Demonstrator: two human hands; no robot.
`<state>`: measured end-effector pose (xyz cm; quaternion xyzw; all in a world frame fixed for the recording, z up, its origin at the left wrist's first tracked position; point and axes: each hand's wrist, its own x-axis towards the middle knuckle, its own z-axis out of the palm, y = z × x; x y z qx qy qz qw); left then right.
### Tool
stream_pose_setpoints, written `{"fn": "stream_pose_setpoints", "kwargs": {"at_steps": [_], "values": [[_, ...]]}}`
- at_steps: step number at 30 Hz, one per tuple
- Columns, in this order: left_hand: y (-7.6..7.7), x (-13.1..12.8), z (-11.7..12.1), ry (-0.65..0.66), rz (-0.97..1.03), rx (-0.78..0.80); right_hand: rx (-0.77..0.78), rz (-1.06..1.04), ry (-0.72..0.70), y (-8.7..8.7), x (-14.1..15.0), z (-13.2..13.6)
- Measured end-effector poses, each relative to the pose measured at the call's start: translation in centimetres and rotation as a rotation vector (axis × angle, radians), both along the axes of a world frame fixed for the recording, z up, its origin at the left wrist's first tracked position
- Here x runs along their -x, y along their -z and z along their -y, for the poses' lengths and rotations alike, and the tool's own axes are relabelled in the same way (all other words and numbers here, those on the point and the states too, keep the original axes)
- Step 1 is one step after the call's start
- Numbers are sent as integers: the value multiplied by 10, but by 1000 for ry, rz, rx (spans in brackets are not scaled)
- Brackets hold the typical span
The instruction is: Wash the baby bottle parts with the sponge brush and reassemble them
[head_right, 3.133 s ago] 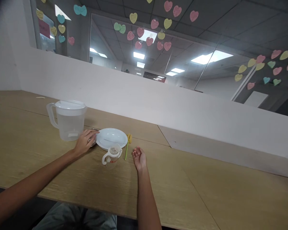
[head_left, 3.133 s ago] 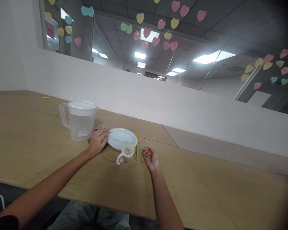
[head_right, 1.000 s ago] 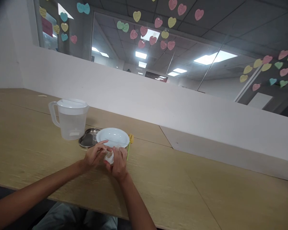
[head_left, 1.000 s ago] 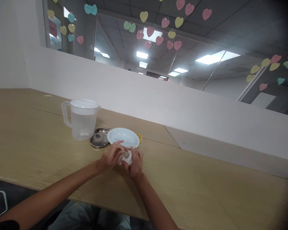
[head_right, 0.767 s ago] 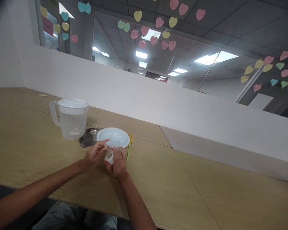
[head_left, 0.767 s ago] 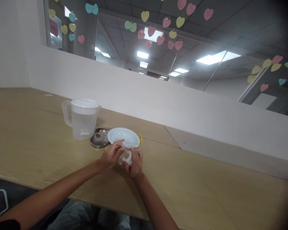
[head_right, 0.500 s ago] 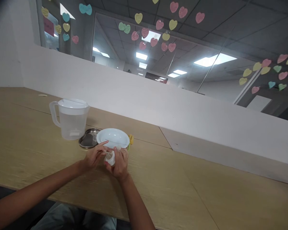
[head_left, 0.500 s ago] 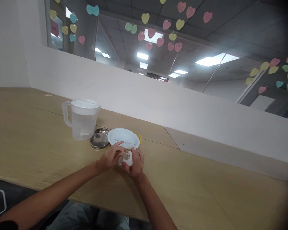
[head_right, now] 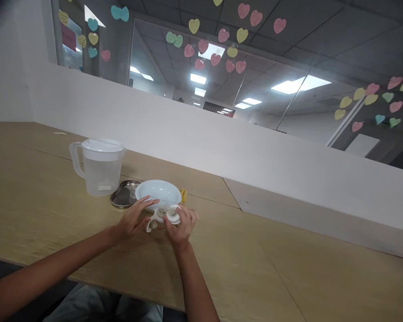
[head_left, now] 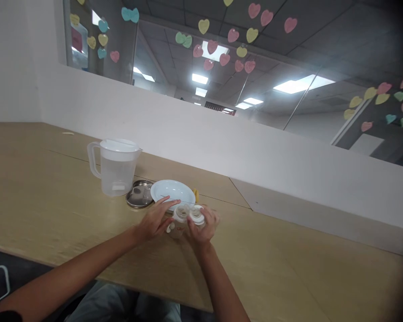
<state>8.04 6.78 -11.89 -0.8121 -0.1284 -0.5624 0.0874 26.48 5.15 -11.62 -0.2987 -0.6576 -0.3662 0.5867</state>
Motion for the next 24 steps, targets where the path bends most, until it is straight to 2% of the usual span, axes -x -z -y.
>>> {"fn": "stream_pose_setpoints", "kwargs": {"at_steps": [3,8,12,20,24], "values": [[5,-2,-2,-73,-69,88,43,-193,-35,1,-4,-2],[16,-8,-4,-128,-128,227,407,-455,-200,12,3,-7],[21,-10,-7,-152,-139,248,614,-498,-320,23,8,-12],[23,-8,-10,-90,-112,241,628,-372,-256,21,11,-12],[24,-7,-10,-46,-98,287,630,-300,-248,19,14,-9]]}}
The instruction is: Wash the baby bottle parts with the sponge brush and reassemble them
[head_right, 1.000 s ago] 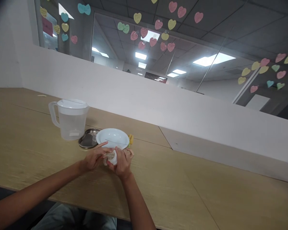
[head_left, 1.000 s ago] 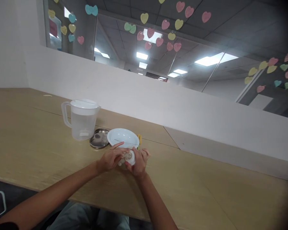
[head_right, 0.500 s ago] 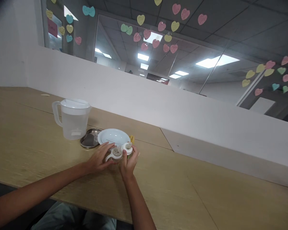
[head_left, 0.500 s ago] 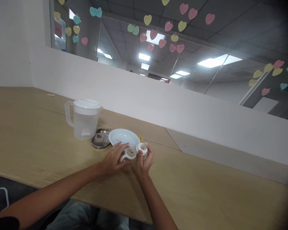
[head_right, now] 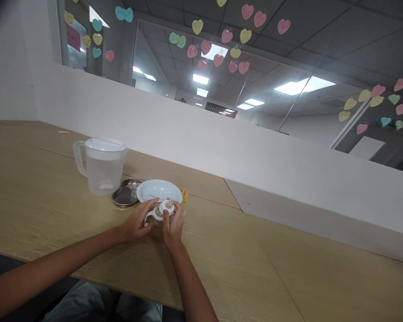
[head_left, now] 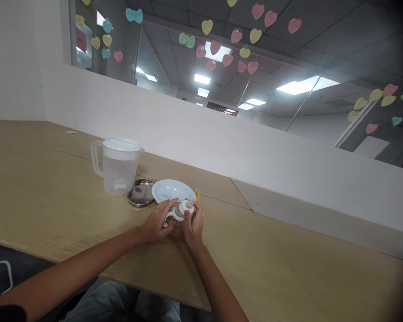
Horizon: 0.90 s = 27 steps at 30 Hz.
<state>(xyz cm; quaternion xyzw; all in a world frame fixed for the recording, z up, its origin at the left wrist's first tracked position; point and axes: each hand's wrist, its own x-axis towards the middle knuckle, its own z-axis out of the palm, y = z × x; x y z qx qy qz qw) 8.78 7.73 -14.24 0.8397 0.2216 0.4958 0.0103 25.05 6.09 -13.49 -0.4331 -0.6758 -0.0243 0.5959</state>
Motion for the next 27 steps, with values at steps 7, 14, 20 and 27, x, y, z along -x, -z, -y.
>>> {"fn": "stream_pose_setpoints", "kwargs": {"at_steps": [7,14,20,27], "values": [[2,0,0,27,34,53,-7,133,18,-6,3,2],[1,1,1,15,31,77,15,113,-9,-10,1,4],[2,1,0,15,33,93,-9,41,-97,-11,0,8],[-1,1,2,31,37,129,-26,4,-100,-10,0,7]]}}
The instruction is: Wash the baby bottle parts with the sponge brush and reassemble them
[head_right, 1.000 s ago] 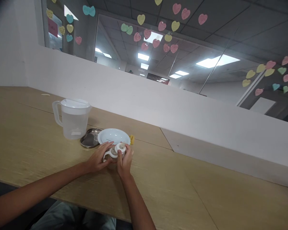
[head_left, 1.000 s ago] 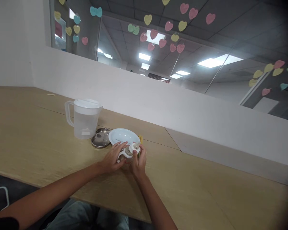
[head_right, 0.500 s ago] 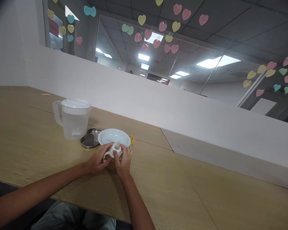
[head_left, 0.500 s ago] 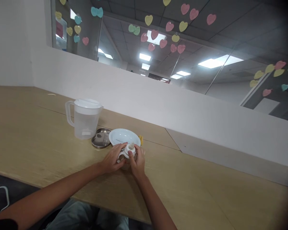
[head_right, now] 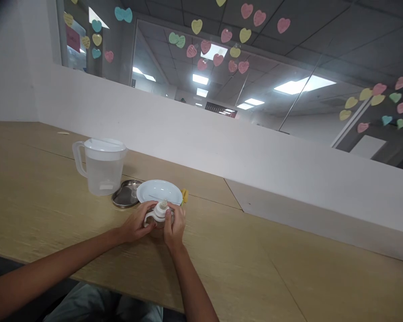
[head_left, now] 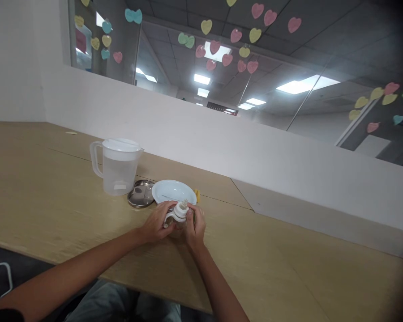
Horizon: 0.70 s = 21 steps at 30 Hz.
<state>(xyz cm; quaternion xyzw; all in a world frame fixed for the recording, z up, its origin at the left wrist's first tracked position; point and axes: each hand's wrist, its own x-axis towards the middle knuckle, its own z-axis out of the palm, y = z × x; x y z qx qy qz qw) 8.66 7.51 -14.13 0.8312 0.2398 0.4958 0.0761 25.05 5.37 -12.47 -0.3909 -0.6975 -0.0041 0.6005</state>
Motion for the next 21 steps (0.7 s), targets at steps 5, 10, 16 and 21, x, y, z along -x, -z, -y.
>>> {"fn": "stream_pose_setpoints", "kwargs": {"at_steps": [5,10,16,21], "values": [[0,0,-1,6,1,7,-20,-2,4,0,1,1],[1,0,-2,2,-12,6,-29,-6,40,1,1,1],[3,1,-2,-11,-13,-4,-43,-10,81,0,1,0],[2,2,-1,-38,-13,91,0,-40,-22,1,2,-1]]}}
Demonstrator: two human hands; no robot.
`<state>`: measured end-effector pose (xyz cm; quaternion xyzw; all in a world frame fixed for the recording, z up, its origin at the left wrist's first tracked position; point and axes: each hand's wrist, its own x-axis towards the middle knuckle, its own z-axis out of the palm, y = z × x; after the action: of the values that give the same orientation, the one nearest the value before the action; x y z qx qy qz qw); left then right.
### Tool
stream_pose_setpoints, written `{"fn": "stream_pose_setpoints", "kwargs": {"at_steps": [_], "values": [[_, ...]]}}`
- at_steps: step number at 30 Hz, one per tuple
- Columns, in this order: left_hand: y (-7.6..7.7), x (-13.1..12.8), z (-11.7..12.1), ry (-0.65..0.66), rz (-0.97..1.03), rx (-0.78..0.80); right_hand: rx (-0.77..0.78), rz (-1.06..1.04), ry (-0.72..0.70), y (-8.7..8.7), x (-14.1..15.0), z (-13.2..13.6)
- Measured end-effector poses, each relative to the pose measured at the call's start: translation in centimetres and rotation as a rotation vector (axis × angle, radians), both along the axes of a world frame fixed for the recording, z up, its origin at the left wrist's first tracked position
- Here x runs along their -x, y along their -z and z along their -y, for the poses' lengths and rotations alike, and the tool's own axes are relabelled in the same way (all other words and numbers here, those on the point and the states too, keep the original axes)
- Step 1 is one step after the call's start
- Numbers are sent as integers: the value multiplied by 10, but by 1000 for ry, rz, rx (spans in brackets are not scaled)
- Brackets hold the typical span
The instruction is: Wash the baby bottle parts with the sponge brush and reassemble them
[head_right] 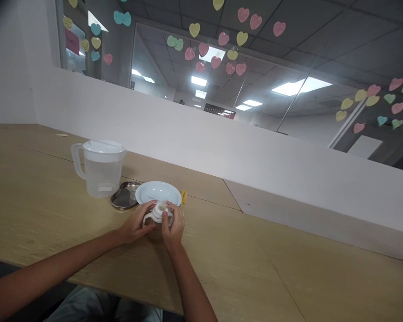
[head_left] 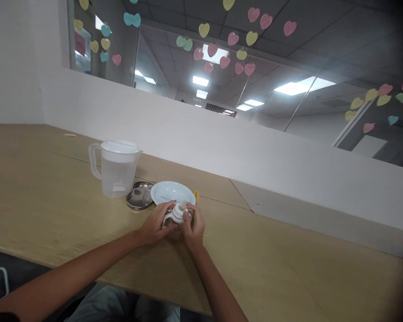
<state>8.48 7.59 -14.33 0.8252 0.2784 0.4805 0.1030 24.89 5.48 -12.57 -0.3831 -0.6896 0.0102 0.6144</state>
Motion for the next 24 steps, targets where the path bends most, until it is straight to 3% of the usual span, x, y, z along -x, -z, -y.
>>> {"fn": "stream_pose_setpoints", "kwargs": {"at_steps": [5,17,24], "values": [[0,0,-2,-23,-7,13,58,-23,-43,4,0,-1],[-3,0,1,-6,5,-25,-63,33,74,-1,-1,2],[-10,-1,3,20,25,-32,-82,44,52,-4,-1,3]]}}
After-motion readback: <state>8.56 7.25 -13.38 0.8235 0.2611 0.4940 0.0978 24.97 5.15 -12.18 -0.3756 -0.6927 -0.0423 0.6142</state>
